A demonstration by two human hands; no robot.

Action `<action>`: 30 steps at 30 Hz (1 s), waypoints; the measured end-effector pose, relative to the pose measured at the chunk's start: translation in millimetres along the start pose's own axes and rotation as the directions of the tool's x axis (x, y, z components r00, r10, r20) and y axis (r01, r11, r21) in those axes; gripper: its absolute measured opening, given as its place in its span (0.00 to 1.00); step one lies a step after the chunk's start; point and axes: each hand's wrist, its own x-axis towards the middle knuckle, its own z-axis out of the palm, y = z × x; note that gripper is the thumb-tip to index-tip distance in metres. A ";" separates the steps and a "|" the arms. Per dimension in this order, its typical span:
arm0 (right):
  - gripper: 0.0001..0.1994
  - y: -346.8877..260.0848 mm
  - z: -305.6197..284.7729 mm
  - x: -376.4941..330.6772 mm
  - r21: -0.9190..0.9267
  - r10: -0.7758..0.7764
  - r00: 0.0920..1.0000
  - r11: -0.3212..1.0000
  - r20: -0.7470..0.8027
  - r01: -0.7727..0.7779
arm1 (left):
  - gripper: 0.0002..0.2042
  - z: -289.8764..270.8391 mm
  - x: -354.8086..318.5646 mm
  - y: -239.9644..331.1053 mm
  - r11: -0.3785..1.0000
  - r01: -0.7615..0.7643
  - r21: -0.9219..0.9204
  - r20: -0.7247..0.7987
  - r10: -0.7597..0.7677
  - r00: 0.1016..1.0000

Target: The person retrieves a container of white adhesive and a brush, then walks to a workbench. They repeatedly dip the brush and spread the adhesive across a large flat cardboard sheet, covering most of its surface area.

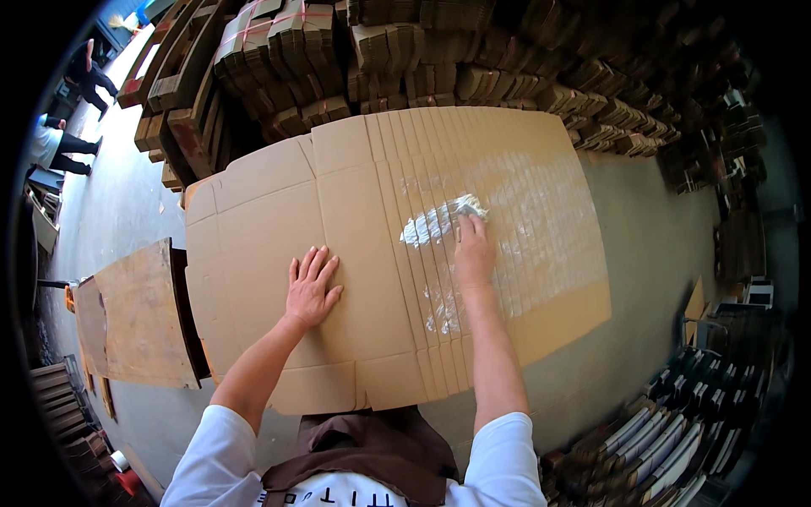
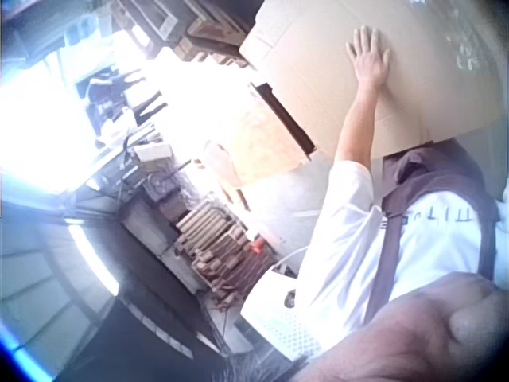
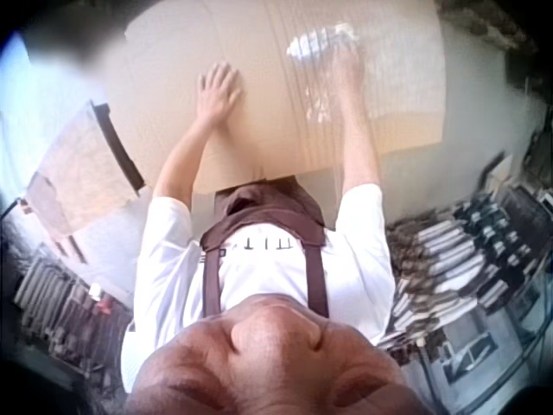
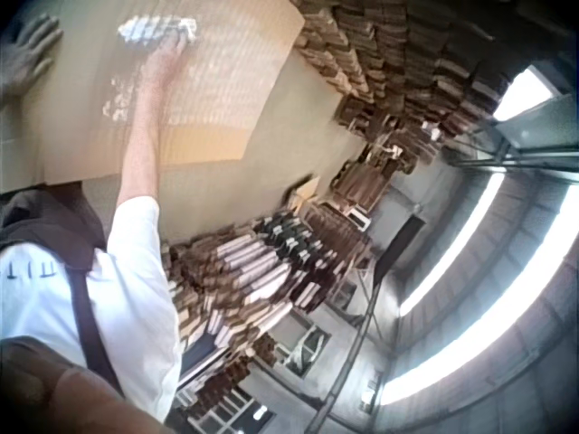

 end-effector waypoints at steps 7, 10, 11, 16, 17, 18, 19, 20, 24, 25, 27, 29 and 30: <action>0.11 -3.3 9.9 12.8 -0.002 -0.073 0.995 0.997 0.071 0.073 | 0.30 6.7 -2.5 -4.3 1.000 0.008 0.023 0.020 -0.008 1.000; 0.10 42.3 -11.6 55.8 0.101 0.261 0.961 0.958 0.088 -0.269 | 0.30 5.0 0.9 0.5 1.000 0.001 0.018 0.028 -0.001 1.000; 0.10 25.5 -25.4 62.5 0.223 0.393 0.907 0.880 0.150 -0.419 | 0.30 5.2 -3.0 -3.2 1.000 0.009 0.028 0.030 -0.010 1.000; 0.11 -19.1 -2.3 -2.4 -0.031 -0.101 0.993 0.994 0.067 0.103 | 0.30 4.0 -0.7 -3.3 1.000 0.015 0.000 0.017 -0.015 1.000; 0.11 -0.7 -1.9 8.5 -0.048 -0.018 0.997 0.999 0.073 0.022 | 0.30 1.5 -1.2 -2.6 1.000 0.015 -0.002 0.022 -0.015 1.000; 0.12 12.4 -6.4 15.7 -0.072 0.068 0.995 0.995 0.075 -0.063 | 0.30 0.8 -0.9 -1.3 1.000 0.009 -0.009 0.027 -0.009 1.000; 0.12 20.0 -11.6 15.2 -0.053 0.168 0.984 0.985 0.066 -0.165 | 0.30 2.0 -3.4 -0.5 1.000 0.004 -0.009 0.034 -0.004 0.999; 0.13 25.6 -19.5 22.6 -0.034 0.257 0.965 0.966 0.049 -0.255 | 0.31 3.6 -1.5 -0.4 1.000 0.000 -0.008 0.028 0.000 1.000; 0.14 -31.8 -16.7 -21.2 -0.032 -0.094 0.976 0.994 0.194 0.102 | 0.31 4.7 0.6 -4.8 1.000 0.006 0.002 0.030 -0.006 1.000; 0.14 -17.8 -21.5 -18.3 -0.054 0.005 0.983 0.999 0.186 0.005 | 0.31 4.9 0.8 -2.3 1.000 -0.001 -0.003 0.031 0.001 1.000; 0.13 31.0 -31.7 -1.1 -0.076 0.192 0.968 0.980 0.162 -0.181 | 0.32 1.4 -0.7 -0.1 1.000 -0.003 0.005 0.033 0.003 0.999; 0.13 68.5 -53.4 14.3 -0.207 0.335 0.941 0.924 0.039 -0.320 | 0.32 5.5 3.5 1.5 1.000 -0.010 0.012 0.050 0.009 0.999; 0.14 77.6 -59.7 21.8 -0.259 0.389 0.921 0.886 -0.031 -0.384 | 0.32 6.9 0.4 0.2 1.000 -0.007 0.020 0.059 0.006 0.998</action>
